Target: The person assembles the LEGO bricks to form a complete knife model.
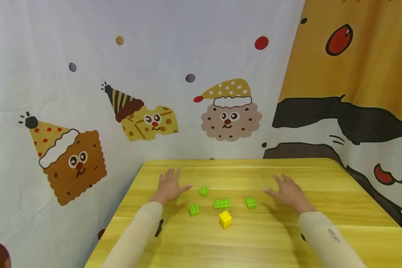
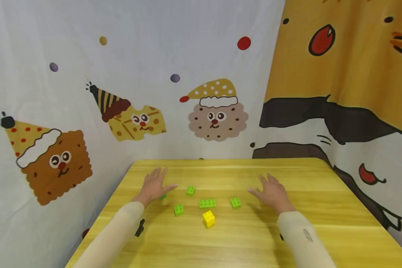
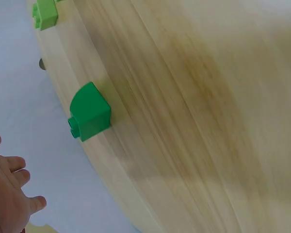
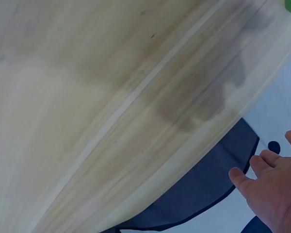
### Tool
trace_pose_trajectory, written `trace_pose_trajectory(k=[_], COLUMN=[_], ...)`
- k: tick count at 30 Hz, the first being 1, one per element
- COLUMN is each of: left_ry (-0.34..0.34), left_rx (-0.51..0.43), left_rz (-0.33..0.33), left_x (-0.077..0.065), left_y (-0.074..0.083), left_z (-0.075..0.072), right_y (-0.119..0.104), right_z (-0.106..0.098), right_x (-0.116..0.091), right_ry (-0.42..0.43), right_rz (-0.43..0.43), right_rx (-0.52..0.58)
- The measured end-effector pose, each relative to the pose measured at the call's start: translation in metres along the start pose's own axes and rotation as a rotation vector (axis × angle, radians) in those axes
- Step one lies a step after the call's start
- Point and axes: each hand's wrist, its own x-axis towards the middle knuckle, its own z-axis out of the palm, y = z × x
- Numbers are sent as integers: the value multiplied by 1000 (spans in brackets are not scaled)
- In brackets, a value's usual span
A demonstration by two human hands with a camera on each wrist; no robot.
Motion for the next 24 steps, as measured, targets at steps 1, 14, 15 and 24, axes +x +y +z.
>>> trace_pose_trajectory(k=[1, 14, 15, 24], left_ry=[-1, 16, 20, 41], left_rx=[-7, -234, -246, -378], left_rz=[-1, 3, 4, -45], left_x=[0, -3, -3, -3], left_y=[1, 11, 12, 20], left_z=[0, 10, 11, 11], right_y=[-1, -19, -20, -38], right_z=[1, 15, 17, 24], right_x=[1, 12, 13, 18], right_ry=[0, -8, -3, -20], right_rz=[-1, -2, -1, -11], right_rx=[6, 216, 224, 301])
